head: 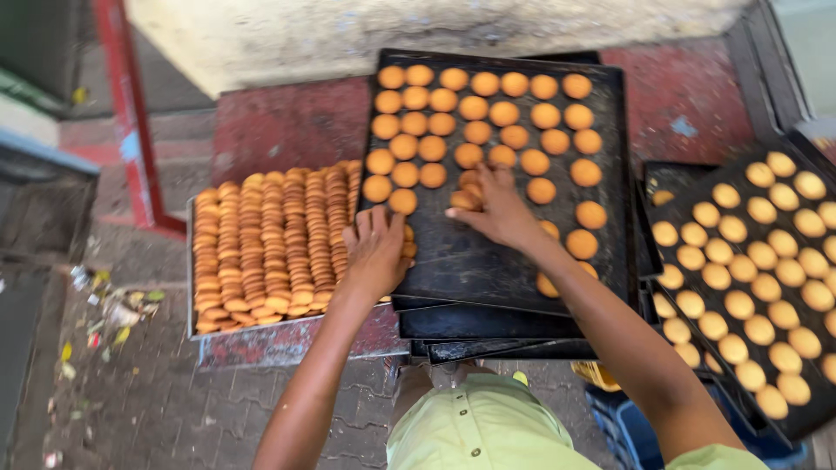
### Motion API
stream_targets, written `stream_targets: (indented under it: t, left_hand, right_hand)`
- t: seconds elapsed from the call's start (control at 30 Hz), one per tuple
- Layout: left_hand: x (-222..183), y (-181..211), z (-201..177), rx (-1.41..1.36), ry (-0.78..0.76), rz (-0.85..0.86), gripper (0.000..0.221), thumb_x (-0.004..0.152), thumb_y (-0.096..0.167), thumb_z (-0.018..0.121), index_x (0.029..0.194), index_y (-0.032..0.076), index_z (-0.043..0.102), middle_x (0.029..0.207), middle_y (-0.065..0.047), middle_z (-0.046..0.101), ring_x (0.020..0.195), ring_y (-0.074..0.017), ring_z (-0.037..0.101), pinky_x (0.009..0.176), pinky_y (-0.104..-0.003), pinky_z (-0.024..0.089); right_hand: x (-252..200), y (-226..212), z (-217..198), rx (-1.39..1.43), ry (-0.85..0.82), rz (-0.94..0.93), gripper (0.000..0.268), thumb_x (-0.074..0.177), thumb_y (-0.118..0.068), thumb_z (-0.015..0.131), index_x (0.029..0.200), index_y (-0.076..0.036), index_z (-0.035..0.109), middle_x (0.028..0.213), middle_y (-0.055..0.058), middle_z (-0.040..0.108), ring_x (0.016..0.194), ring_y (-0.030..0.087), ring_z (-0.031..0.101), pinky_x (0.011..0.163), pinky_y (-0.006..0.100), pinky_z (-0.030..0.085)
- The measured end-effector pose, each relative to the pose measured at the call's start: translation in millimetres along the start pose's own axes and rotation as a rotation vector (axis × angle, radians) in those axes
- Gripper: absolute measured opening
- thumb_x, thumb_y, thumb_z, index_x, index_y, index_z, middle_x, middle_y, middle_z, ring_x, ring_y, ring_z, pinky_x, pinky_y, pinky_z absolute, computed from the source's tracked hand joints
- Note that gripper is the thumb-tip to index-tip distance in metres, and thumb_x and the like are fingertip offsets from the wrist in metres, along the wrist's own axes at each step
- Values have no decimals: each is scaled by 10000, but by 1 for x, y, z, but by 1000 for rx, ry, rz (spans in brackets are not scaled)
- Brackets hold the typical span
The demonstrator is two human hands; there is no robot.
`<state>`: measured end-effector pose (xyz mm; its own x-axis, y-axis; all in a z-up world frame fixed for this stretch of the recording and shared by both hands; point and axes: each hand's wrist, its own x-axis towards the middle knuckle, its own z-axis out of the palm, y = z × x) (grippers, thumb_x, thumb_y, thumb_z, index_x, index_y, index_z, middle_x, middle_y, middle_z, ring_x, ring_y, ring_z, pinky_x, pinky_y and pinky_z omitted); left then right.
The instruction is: The person transfers biscuits from metal baking trays and stacks them in rows inside a rectangular container by hand, moving emptied baking trays aside.
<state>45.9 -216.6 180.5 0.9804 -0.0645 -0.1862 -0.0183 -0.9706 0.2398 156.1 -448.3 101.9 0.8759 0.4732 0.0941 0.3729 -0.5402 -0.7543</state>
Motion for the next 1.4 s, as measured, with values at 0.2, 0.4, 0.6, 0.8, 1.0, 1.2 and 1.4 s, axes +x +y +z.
stream_targets:
  t: [0.2, 0.4, 0.6, 0.8, 1.0, 1.2, 1.4]
  left_hand:
    - [5, -29, 10, 27, 299, 64, 772, 767, 432, 821, 1349, 33, 506, 1379, -131, 497, 1414, -384, 329, 1062, -744, 206]
    - [0, -23, 15, -25, 231, 16, 653, 765, 328, 854, 1274, 58, 546, 1352, -150, 531, 1378, -391, 388, 1041, -638, 315]
    - [-12, -30, 13, -470, 451, 196, 570, 868, 249, 809, 1321, 55, 522, 1287, -129, 546, 1232, -314, 561, 1023, -502, 453]
    - [-15, -34, 9, -2178, 579, 9, 315, 995, 216, 623, 1280, 119, 530, 1257, -29, 564, 1129, -153, 582, 957, -411, 507]
    - [-37, -81, 25, -2503, 508, 180, 240, 1158, 276, 500, 1222, 45, 525, 1232, -107, 576, 1122, -219, 600, 994, -390, 509]
    - [-72, -186, 3, -2146, 547, 176, 320, 1094, 217, 492, 1383, 82, 496, 1391, -56, 515, 1291, -166, 516, 1109, -358, 442]
    - [-86, -293, 4, -1719, 513, 117, 466, 1133, 376, 427, 1480, 64, 440, 1497, -119, 421, 1393, -234, 453, 1186, -412, 387]
  right_hand:
    - [1, -18, -8, -320, -85, 5, 988, 853, -486, 830, 1522, 33, 321, 1477, 317, 400, 1358, 489, 353, 1118, 572, 297]
    - [-14, -38, 9, -157, 8, -231, 987, 764, -284, 839, 1541, 52, 333, 1381, 337, 406, 1307, 478, 404, 1109, 522, 372]
    - [-21, -71, 10, -237, -67, -238, 829, 821, -197, 831, 1486, -1, 375, 1405, 213, 505, 1332, 374, 493, 1133, 451, 412]
    - [-47, -172, 32, 793, -134, 10, 647, 979, -52, 625, 1554, -14, 330, 1416, 90, 520, 1316, 162, 516, 1099, 298, 445]
    - [-44, -241, 113, 661, -104, -230, 700, 955, -23, 644, 1568, 37, 312, 1605, 139, 236, 1498, 200, 347, 1202, 339, 390]
    - [-3, -294, 192, 381, -225, -244, 884, 926, -17, 642, 1632, 8, 110, 1762, 117, 58, 1632, 242, 29, 1276, 376, 154]
    - [33, -313, 274, 358, -308, -268, 970, 932, -85, 635, 1601, 36, -57, 1721, 209, -53, 1587, 291, -52, 1249, 401, 95]
